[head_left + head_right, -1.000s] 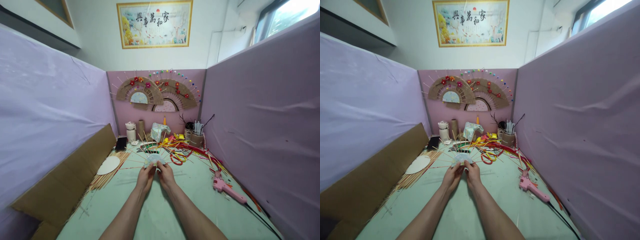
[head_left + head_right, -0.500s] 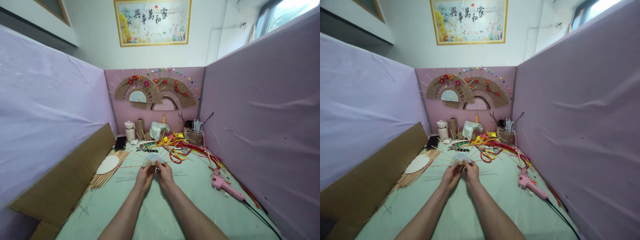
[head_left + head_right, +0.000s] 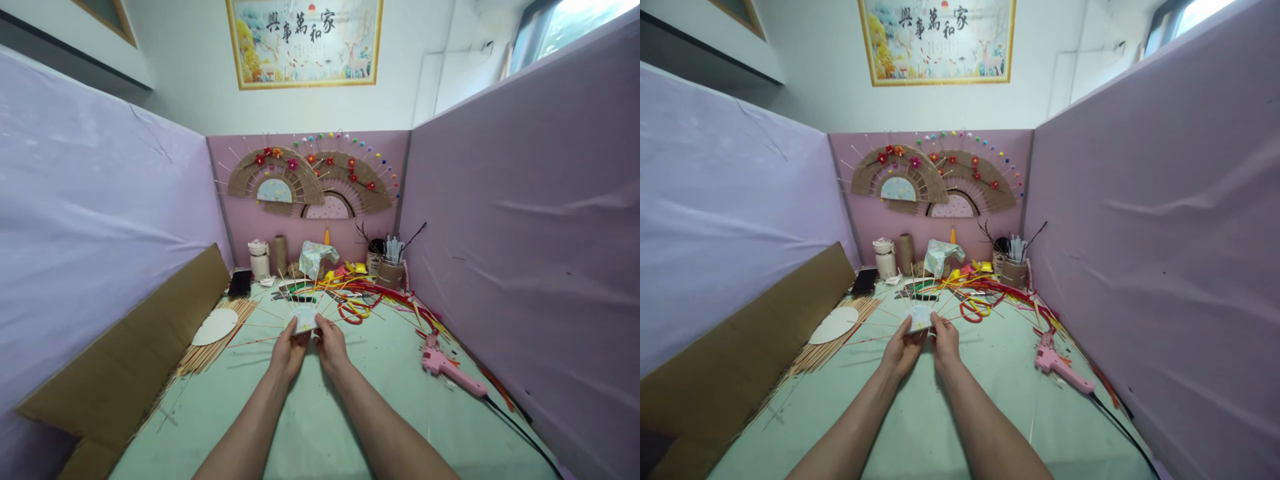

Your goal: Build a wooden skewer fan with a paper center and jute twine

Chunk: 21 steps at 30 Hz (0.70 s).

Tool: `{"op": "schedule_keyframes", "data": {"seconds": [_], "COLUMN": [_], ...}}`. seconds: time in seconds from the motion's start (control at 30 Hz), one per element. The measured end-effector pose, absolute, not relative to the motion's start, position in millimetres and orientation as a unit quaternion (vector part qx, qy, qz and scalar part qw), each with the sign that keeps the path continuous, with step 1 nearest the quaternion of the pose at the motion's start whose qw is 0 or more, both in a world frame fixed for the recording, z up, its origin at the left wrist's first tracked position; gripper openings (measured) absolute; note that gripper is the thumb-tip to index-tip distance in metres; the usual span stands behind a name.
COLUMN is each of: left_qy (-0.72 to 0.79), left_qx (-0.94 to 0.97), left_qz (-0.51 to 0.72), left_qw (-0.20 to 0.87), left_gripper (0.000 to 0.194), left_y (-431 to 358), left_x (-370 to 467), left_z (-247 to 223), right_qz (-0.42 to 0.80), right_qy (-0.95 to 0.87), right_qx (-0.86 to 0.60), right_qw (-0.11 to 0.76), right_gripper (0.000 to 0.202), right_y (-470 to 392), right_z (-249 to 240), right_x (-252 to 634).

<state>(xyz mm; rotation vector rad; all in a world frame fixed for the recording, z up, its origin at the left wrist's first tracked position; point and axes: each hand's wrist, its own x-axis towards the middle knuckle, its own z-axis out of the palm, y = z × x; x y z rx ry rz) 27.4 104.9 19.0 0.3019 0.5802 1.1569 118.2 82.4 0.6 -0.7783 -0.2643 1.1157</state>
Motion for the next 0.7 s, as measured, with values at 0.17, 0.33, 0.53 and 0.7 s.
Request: {"op": "schedule_keyframes", "data": {"seconds": [0.17,0.33,0.53,0.7], "left_qy": [0.275,0.268,0.252,0.239], "left_qx": [0.124,0.138,0.156,0.169], "left_qz": [0.534,0.526,0.521,0.529], "left_qw": [0.790,0.795,0.801,0.796], "left_gripper": [0.011,0.011,0.012,0.013], "left_y": [105.8,102.5,98.1,96.9], "left_x": [26.3,28.0,29.7,29.5], "left_z": [20.5,18.5,19.3,20.6], "right_qz": [0.525,0.537,0.530,0.522], "right_qy": [-0.124,-0.121,-0.121,-0.135], "right_qx": [-0.356,-0.336,-0.309,-0.292], "right_qw": [0.763,0.764,0.780,0.790], "right_gripper": [0.029,0.029,0.028,0.026], "right_y": [82.4,84.4,86.1,84.7], "right_z": [1.7,-0.3,-2.4,1.8], "right_x": [115.5,116.5,118.4,117.9]}}
